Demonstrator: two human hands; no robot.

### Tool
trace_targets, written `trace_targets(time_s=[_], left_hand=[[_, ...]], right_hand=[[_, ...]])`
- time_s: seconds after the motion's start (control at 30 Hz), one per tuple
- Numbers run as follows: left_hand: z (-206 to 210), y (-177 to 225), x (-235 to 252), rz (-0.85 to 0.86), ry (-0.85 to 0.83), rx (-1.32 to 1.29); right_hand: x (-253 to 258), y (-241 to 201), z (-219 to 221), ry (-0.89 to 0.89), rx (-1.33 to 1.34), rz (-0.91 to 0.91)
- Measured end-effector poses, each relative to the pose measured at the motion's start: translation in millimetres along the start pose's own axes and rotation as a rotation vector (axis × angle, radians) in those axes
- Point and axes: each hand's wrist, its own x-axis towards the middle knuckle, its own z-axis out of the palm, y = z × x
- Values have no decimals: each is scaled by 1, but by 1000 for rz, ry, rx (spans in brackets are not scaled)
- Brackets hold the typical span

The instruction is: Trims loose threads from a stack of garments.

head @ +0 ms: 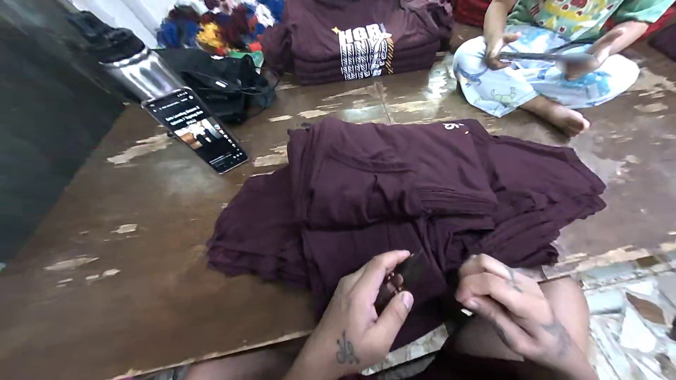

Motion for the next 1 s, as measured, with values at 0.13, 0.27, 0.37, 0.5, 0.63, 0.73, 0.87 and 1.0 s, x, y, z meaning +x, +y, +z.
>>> trace_targets(time_s=[0.13,0.27,0.37,0.5,0.63,0.73,0.87,1.0], left_hand=[[-1,3,-2,98,-79,172],[7,7,-2,186,-42,373],[7,8,-3,184,-6,379],[4,7,-2,53,27,122],[4,6,-2,68,13,143],[2,6,-7,114,-46,243],[9,8,-3,218,-41,417],[4,10,-8,153,25,396]], right_hand=[[-9,-7,-7,5,-43,21],[-8,-11,-4,82,-46,12],[-14,-16,0,129,-8,-11],[-3,-11,9,94,-263,48],[-2,-6,9,53,-272,44],[-9,-13,-7,-9,-270,62],[-10,-12,-3,52,-239,10],[-22,-15,-5,72,-104,-11]])
